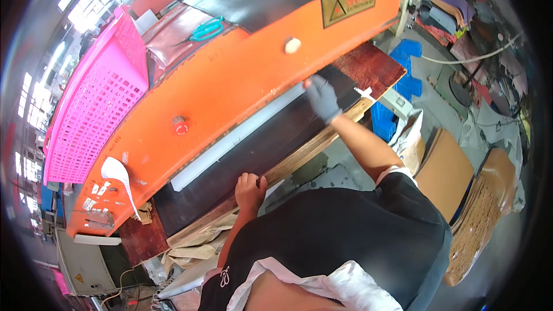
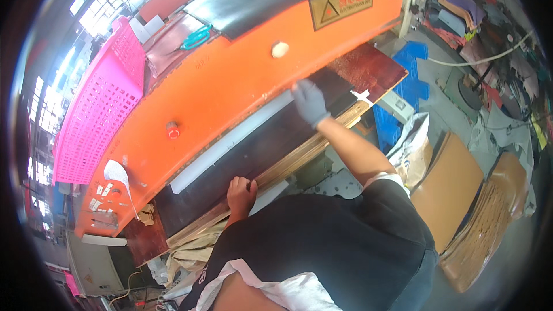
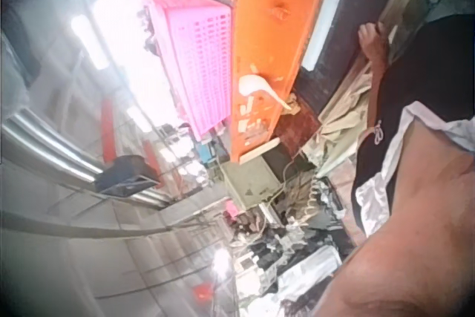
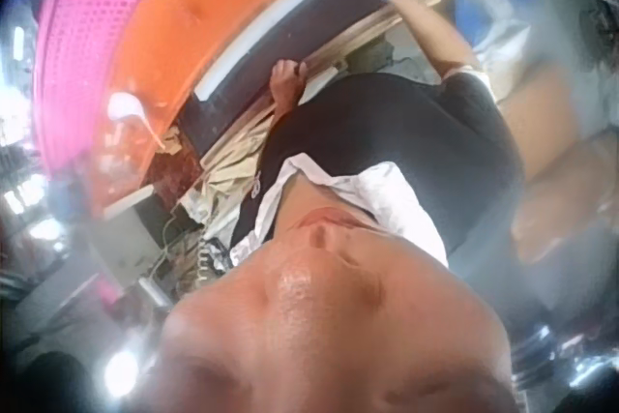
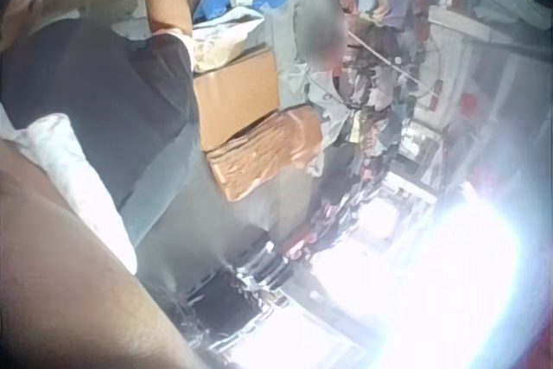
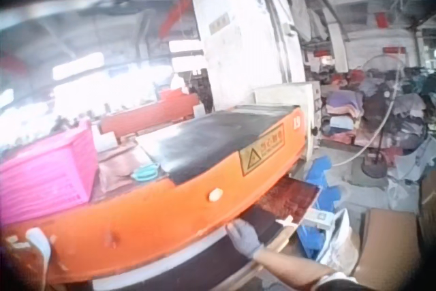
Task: The person removes cut-out shapes from a sheet of tan material on a press table, separating them by hand and stacking them. They then place a new sheet onto the press, align it, and continue removing cut pieces from the previous sheet.
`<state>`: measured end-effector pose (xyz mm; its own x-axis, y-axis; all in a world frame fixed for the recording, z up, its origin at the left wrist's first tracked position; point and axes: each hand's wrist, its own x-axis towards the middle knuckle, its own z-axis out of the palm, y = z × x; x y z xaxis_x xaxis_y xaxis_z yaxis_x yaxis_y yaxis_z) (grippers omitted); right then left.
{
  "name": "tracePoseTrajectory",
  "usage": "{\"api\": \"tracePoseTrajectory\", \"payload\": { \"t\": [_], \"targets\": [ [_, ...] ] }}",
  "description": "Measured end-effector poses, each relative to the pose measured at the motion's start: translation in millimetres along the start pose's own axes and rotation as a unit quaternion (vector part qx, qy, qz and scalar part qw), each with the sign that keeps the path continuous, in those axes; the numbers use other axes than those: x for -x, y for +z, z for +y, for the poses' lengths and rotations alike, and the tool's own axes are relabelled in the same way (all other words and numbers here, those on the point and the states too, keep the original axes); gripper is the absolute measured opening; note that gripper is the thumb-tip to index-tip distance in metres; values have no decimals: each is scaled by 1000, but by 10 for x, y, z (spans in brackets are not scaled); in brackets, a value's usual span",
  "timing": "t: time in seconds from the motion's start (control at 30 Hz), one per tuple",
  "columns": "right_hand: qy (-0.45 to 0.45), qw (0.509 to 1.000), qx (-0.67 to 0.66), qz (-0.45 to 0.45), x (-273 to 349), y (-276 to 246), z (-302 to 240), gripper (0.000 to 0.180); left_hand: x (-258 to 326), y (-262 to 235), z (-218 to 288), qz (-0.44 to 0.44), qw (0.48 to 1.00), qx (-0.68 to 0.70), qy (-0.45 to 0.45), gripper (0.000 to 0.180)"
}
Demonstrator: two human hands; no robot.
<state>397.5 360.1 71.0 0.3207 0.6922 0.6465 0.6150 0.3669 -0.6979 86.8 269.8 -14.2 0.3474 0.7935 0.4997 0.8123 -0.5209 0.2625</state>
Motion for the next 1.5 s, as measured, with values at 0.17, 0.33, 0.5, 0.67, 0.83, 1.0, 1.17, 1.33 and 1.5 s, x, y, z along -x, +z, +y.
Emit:
{"api": "tracePoseTrajectory", "payload": {
  "t": [0.17,0.33,0.5,0.67,0.83,1.0,1.17,1.33,1.5],
  "targets": [
    [14,996,-83,-35,-883,280,153,29,-323,161,-337,49,998,-21,40,22],
    [75,979,-169,-82,-431,364,231,24,-575,180,-545,7,999,-35,2,24],
    [-98,932,115,-329,467,454,173,33,-600,317,-713,-20,999,-35,4,25],
    [-132,918,180,-327,744,543,307,37,-538,353,-676,25,999,-32,-31,24],
    [-157,906,217,-326,749,549,293,38,-565,299,-653,10,997,-40,-62,29],
    [-115,875,268,-386,774,527,198,38,-511,251,-608,8,1000,-9,-27,31],
    [-125,903,246,-330,1131,248,127,37,-113,126,-287,-30,994,4,-103,27],
    [-141,938,179,-262,1711,-331,-92,23,590,-138,230,-41,995,38,-79,27],
    [-75,955,145,-249,2246,-825,-413,29,1409,-389,852,-17,994,89,-60,25]
  ]
}}
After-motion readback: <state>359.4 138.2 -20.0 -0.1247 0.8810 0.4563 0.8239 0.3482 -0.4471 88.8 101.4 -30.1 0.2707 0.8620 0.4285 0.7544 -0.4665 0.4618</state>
